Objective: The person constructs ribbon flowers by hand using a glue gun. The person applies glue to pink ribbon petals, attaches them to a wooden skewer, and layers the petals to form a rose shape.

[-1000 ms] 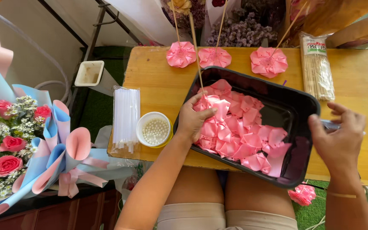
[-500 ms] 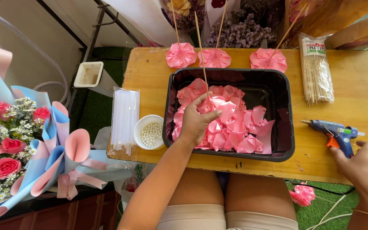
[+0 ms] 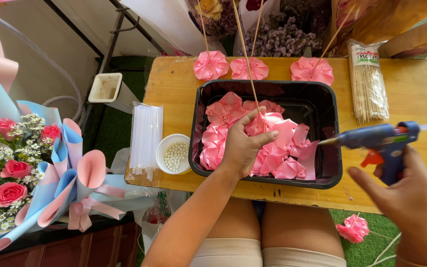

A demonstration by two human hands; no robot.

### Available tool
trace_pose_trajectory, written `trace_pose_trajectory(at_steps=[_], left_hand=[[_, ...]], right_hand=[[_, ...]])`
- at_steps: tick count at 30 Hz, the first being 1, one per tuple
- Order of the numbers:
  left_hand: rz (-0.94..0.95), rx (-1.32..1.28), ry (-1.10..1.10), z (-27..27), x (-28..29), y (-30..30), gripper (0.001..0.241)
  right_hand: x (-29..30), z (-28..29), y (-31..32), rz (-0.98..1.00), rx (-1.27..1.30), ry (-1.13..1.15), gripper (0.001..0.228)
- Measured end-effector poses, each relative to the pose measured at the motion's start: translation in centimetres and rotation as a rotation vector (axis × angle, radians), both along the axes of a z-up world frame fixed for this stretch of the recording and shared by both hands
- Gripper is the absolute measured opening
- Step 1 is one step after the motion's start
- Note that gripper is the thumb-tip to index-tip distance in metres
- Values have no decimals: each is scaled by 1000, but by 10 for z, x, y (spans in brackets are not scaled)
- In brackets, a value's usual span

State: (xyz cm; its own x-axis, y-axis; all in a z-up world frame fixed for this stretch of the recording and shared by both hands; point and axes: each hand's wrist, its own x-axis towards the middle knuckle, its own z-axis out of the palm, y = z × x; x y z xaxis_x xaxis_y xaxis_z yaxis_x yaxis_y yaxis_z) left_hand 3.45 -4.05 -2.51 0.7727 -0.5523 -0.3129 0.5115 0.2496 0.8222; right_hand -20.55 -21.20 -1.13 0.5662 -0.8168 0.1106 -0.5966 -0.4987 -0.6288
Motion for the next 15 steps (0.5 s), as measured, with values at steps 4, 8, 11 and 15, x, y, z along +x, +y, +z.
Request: trace_pose_trajectory(at_steps=[4,8,11,15], left_hand=[[2,-18,24,5,-2,-1,66],[-15,-29,30,3,-2,0,66],[-24,-38,33,0,-1,1,67],[-27,-74,59,-2,0,3,68]], right_hand=[[15,-10,10,162,-332,-57,45],[20,-9,15,208,-400,-62,37],[20,-13,14,207,-429,-49,37],[21,-17,13,222,-463,-53,34]])
